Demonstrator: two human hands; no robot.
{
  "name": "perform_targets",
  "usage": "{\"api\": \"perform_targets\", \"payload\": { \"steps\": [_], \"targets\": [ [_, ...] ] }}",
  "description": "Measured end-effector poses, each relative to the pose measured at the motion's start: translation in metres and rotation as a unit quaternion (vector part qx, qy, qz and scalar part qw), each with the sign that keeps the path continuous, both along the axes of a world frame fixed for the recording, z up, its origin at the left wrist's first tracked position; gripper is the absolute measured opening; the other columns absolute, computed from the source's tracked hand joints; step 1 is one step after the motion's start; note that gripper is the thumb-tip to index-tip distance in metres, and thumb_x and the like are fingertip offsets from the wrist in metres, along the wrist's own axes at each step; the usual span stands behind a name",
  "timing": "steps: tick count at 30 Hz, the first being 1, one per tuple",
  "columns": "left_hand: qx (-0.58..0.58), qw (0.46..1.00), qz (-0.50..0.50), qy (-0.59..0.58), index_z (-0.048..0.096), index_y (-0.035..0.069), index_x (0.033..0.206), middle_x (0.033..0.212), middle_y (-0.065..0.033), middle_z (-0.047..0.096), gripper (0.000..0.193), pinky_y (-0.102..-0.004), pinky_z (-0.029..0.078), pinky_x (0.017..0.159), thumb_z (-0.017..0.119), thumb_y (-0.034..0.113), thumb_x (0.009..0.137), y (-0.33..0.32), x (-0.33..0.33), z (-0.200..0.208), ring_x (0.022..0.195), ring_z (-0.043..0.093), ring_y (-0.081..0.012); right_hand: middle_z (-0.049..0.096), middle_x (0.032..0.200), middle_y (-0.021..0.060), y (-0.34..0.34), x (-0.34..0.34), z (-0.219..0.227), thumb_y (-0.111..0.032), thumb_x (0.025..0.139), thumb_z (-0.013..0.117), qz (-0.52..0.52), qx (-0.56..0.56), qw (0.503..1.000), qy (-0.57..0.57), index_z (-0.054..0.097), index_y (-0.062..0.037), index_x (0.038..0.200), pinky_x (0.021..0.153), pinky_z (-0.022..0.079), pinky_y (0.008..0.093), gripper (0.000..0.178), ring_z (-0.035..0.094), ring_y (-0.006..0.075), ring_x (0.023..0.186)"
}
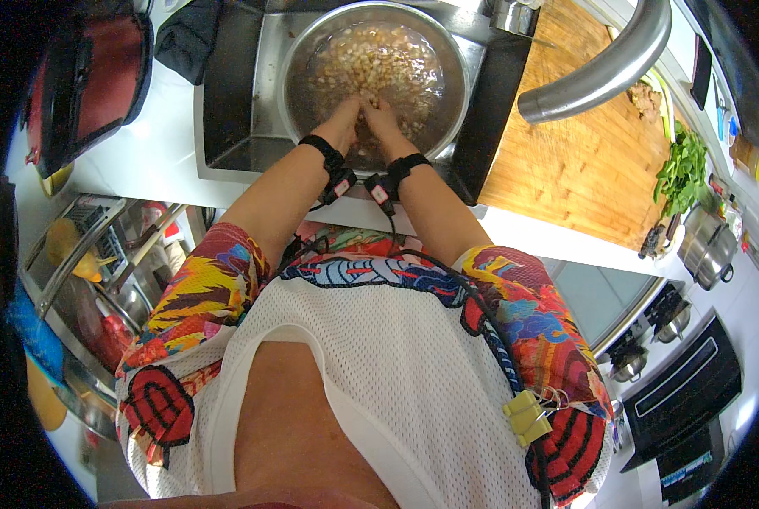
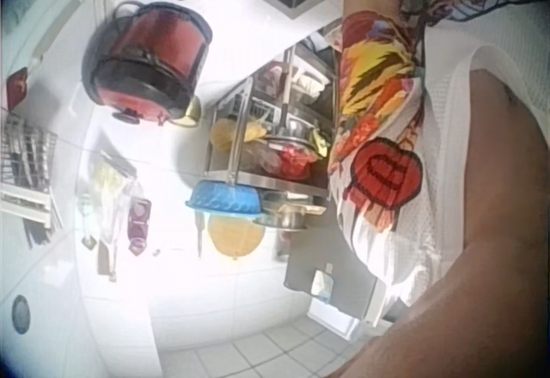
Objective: The person stands at a kitchen sink and repeatedly washes small legumes in a metal bowl filled with water. They rub the legumes between their hands, lift handfuls to inspect them, and return them to the bowl. The bowl is occasionally lifted and tilted to drain some water before being set back in the sink.
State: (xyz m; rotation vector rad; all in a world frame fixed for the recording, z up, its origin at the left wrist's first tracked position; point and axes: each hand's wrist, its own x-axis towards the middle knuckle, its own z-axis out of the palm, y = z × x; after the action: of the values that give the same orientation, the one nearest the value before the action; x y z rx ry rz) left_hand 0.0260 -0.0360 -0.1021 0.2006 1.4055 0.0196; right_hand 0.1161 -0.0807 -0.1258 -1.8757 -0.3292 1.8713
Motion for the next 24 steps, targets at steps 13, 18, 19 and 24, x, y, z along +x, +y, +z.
{"api": "perform_targets", "payload": {
  "steps": [13, 18, 19, 24],
  "targets": [
    [0.263, 0.955, -0.026, 0.136, 0.028, -0.002, 0.134, 0.128, -0.0220, 0.042, 0.073, -0.0408, 0.039, 0.089, 0.060, 0.039, 0.082, 0.042, 0.000, 0.013, 0.113, 0.045, -0.0307, 0.057, 0.096, 0.0106, 0.031, -0.012, 0.008, -0.014, 0.085, 0.059, -0.094, 0.207, 0.970, -0.082, 0.048, -0.0009, 0.117, 0.063, 0.044, 0.0309, 0.036, 0.054, 0.0170, 0.080],
    [0.309, 0.941, -0.042, 0.135, 0.038, -0.007, 0.128, 0.121, -0.0226, 0.049, 0.069, -0.0403, 0.040, 0.088, 0.056, 0.044, 0.083, 0.055, 0.001, 0.021, 0.108, 0.050, -0.0311, 0.059, 0.077, 0.0063, 0.044, -0.001, 0.027, -0.025, 0.086, 0.060, -0.132, 0.194, 0.968, -0.086, 0.057, 0.0013, 0.099, 0.059, 0.042, 0.0289, 0.029, 0.053, 0.0138, 0.068],
    [0.312, 0.935, -0.067, 0.153, 0.039, -0.007, 0.127, 0.117, -0.0228, 0.051, 0.070, -0.0412, 0.041, 0.086, 0.054, 0.046, 0.084, 0.057, 0.001, 0.023, 0.105, 0.051, -0.0316, 0.060, 0.078, 0.0077, 0.048, 0.004, 0.030, -0.029, 0.086, 0.060, -0.088, 0.171, 0.974, -0.115, 0.058, 0.0019, 0.099, 0.060, 0.043, 0.0300, 0.033, 0.054, 0.0148, 0.069],
    [0.242, 0.938, -0.134, 0.210, 0.046, -0.009, 0.118, 0.104, -0.0273, 0.057, 0.054, -0.0416, 0.045, 0.082, 0.050, 0.034, 0.086, 0.072, 0.006, 0.039, 0.096, 0.057, -0.0367, 0.062, 0.083, 0.0196, 0.063, 0.039, 0.030, -0.048, 0.086, 0.051, 0.040, 0.101, 0.972, -0.209, 0.058, 0.0055, 0.102, 0.071, 0.045, 0.0384, 0.056, 0.058, 0.0235, 0.077]
  ]
}}
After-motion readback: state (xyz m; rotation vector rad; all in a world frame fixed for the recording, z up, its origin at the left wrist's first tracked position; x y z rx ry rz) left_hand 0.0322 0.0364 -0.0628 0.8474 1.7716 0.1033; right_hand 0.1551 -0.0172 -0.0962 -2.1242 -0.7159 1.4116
